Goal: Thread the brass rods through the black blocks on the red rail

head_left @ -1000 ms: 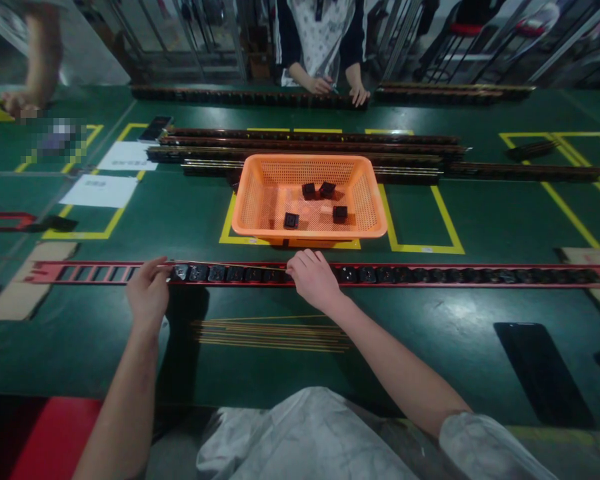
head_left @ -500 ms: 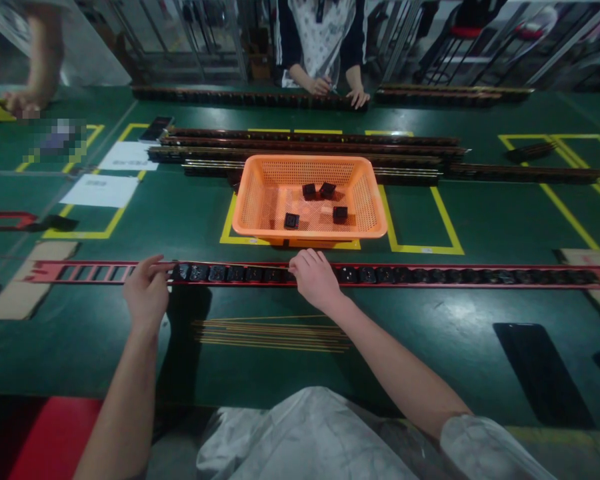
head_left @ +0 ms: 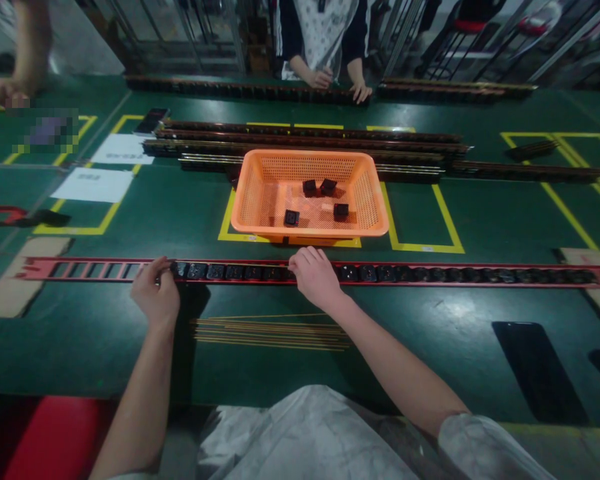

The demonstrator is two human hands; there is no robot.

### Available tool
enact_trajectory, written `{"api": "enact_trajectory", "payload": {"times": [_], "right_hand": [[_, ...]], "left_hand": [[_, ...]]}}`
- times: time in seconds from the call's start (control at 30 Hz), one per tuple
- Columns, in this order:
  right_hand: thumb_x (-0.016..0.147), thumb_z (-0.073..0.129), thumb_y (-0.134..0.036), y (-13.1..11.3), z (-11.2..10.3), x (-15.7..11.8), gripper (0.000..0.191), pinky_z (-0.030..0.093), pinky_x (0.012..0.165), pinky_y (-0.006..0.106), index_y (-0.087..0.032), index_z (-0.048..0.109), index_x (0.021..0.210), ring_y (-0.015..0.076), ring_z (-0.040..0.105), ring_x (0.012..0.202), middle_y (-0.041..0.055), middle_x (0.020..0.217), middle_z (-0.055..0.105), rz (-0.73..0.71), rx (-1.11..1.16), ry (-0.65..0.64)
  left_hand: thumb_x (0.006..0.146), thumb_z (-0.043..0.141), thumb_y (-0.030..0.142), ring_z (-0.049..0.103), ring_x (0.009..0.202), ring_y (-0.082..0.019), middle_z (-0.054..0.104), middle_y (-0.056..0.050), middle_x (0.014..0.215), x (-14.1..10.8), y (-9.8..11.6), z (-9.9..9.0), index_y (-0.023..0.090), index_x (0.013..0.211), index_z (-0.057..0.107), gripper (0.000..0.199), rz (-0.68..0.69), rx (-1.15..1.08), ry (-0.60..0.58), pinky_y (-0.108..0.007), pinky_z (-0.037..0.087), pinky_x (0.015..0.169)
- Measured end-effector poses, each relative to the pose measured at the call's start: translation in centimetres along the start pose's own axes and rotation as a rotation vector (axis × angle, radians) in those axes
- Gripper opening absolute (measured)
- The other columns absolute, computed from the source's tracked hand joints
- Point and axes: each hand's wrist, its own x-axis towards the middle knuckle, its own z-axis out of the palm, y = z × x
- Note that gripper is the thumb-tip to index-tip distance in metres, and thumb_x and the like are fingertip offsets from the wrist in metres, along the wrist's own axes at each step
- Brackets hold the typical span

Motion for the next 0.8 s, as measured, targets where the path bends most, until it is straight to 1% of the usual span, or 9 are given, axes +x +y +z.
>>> {"api": "enact_trajectory", "payload": {"times": [0.07,0.13,0.33,0.5,0.67,0.8], "right_hand": [[0.103,0.045,-0.023,-0.1,-0.1,0.0,0.020,0.036,0.080,0.035,-0.017,0.063,0.097,0.0223,0.051,0.090,0.0084,0.096,0.065,-0.008,-0.021,-0.022],[0.103,0.044,-0.023,-0.2,-0.3,0.1,0.021,0.035,0.080,0.035,-0.016,0.063,0.097,0.0224,0.051,0.090,0.0085,0.096,0.065,-0.016,-0.039,-0.033],[0.103,0.044,-0.022,-0.2,-0.2,0.1,0.021,0.034,0.080,0.034,-0.016,0.063,0.096,0.0217,0.051,0.090,0.0080,0.094,0.064,-0.030,-0.029,-0.021],[0.102,0.043,-0.020,-0.1,-0.1,-0.1,0.021,0.036,0.080,0.034,-0.017,0.063,0.096,0.0213,0.051,0.089,0.0080,0.094,0.064,-0.018,0.013,0.004],[0.101,0.043,-0.018,0.0,-0.1,-0.2,0.020,0.037,0.079,0.034,-0.016,0.062,0.095,0.0211,0.052,0.089,0.0083,0.094,0.064,-0.003,0.052,0.039],[0.101,0.045,-0.018,0.1,0.1,-0.2,0.018,0.037,0.080,0.034,-0.017,0.062,0.094,0.0217,0.052,0.090,0.0082,0.094,0.065,-0.006,0.042,0.044]], "left_hand": [[0.084,0.048,0.023,0.068,0.101,-0.021,0.074,-0.008,0.102,0.0,-0.1,0.1,0.016,0.106,0.072,0.033,0.054,0.011,0.047,-0.038,0.051,0.098],[0.083,0.049,0.022,0.069,0.099,-0.021,0.075,-0.008,0.101,0.0,-0.2,0.2,0.016,0.103,0.074,0.032,0.075,0.003,0.057,-0.037,0.051,0.097],[0.083,0.049,0.020,0.070,0.097,-0.020,0.076,-0.006,0.095,0.0,0.1,0.4,0.017,0.110,0.073,0.037,0.012,-0.035,0.107,-0.035,0.052,0.096],[0.081,0.050,0.015,0.071,0.089,-0.019,0.075,-0.005,0.087,0.0,0.5,0.2,0.015,0.106,0.072,0.033,-0.006,-0.109,0.160,-0.034,0.054,0.093],[0.079,0.051,0.009,0.070,0.090,-0.018,0.074,-0.007,0.101,-0.1,0.9,-0.1,0.017,0.116,0.066,0.041,-0.035,-0.111,0.168,-0.035,0.055,0.090],[0.079,0.049,0.008,0.071,0.089,-0.018,0.074,-0.004,0.093,-0.1,1.3,-0.1,0.017,0.106,0.067,0.034,-0.056,-0.127,0.160,-0.035,0.055,0.092]]}}
